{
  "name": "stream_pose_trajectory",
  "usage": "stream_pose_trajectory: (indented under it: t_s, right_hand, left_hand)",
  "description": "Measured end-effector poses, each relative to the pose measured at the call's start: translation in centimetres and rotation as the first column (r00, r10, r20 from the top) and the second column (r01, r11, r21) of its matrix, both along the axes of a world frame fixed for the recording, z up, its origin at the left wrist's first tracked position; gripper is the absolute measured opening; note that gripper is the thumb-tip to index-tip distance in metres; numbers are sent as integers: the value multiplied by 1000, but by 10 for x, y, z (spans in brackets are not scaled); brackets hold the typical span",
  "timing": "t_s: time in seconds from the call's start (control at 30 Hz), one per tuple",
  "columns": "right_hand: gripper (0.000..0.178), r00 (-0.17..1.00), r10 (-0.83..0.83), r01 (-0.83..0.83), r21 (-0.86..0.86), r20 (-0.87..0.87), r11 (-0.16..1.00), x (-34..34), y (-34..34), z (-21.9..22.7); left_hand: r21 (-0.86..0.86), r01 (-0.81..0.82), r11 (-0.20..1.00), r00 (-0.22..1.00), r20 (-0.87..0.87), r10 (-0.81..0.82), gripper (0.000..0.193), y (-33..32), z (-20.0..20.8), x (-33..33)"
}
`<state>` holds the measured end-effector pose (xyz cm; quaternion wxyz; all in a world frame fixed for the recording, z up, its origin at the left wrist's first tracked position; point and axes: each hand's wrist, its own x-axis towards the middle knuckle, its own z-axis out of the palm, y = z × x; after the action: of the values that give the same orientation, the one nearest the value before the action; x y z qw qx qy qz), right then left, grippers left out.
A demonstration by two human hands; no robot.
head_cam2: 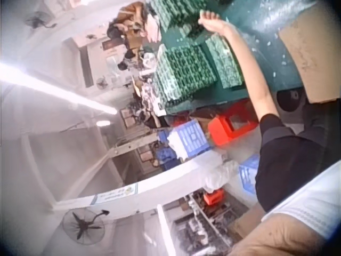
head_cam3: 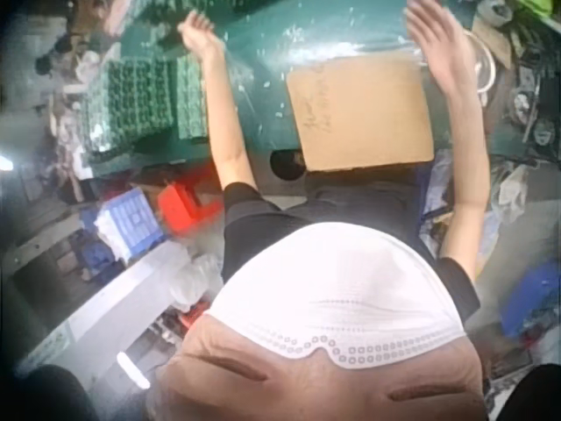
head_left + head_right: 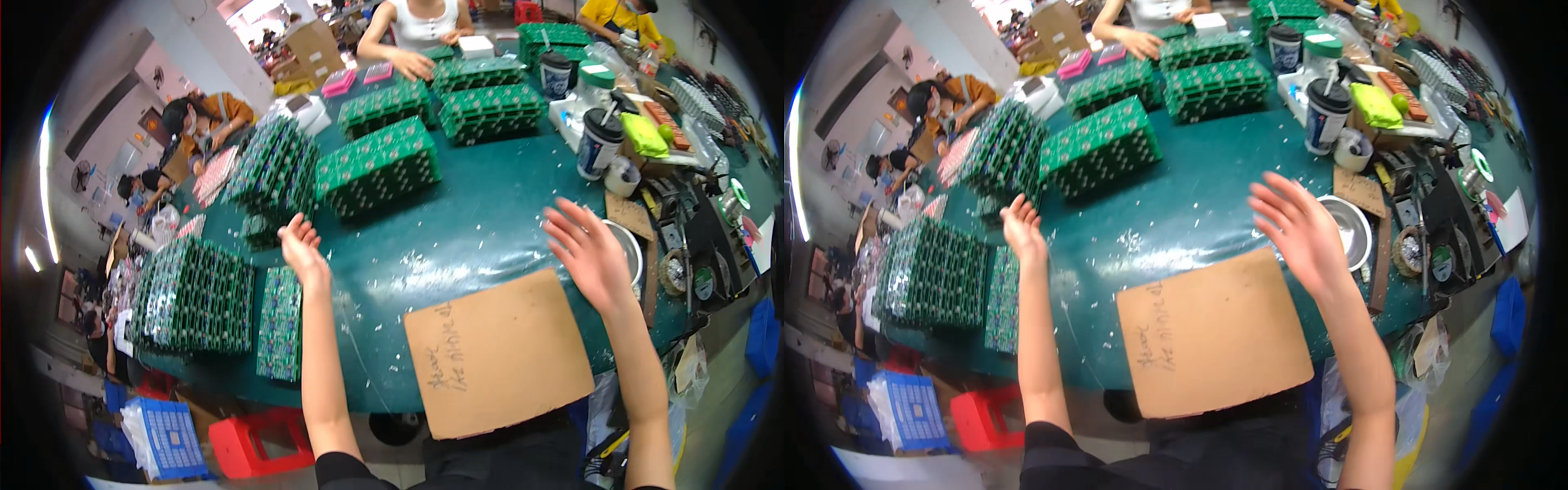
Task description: The person solders components onto circuit boards using a soldering iron, turns each board over by hand, stacks the soldered boards on the workbench, and positions new circuit boards to solder.
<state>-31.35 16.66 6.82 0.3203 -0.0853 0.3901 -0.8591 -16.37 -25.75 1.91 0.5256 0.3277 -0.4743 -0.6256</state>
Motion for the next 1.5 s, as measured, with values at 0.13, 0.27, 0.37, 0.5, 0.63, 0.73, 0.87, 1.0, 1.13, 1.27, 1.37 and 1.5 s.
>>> stream_pose_trajectory:
  t_s: [0.13, 0.27, 0.37, 0.5, 0.63, 0.73, 0.87, 1.0, 1.13, 1.27, 1.37, 1.5]
  right_hand:
    - [72, 965, 227, -181, 292, -132, 939, -69, -120, -34]
    - [92, 977, 172, -107, 406, -126, 908, -133, -205, -79]
    - [97, 975, 173, -96, 435, -140, 895, -147, -242, -75]
    - [82, 965, 229, -142, 483, -126, 864, -138, -272, -61]
    - [53, 984, 147, -73, 538, -96, 840, -125, -273, -43]
    - [51, 985, 129, -47, 549, -112, 834, -131, -270, -46]
    - [51, 980, 168, -95, 489, -108, 867, -131, -266, -49]
    - [50, 974, 197, -125, 459, -112, 880, -115, -250, -49]
    - [51, 970, 211, -136, 449, -122, 883, -97, -219, -49]
    - [53, 973, 196, -122, 454, -121, 883, -68, -183, -44]
    - [55, 980, 162, -88, 473, -117, 877, -57, -154, -46]
    - [58, 987, 114, -48, 470, -113, 882, -47, -126, -52]
  left_hand:
    - [17, 58, 998, 987, 148, -60, 60, -37, -47, -21]
    - [169, 187, 968, 980, 32, -195, 64, -39, -64, -56]
    - [222, 214, 951, 973, 31, -227, 62, -40, -62, -67]
    - [250, 147, 957, 988, 7, -154, 50, -48, -55, -74]
    - [328, 113, 938, 992, 7, -122, 30, -44, -46, -77]
    - [325, 128, 937, 991, -3, -134, 27, -35, -39, -82]
    - [320, 165, 933, 985, -12, -171, 31, -33, -40, -78]
    - [353, 150, 923, 988, -23, -152, 26, -24, -41, -67]
    - [369, 171, 914, 982, 17, -191, 24, 3, -39, -49]
    - [346, 234, 908, 971, -45, -233, 23, 31, -38, -27]
    - [359, 278, 891, 959, -51, -279, 22, 53, -37, -21]
    - [349, 337, 874, 940, -78, -331, 24, 82, -32, -13]
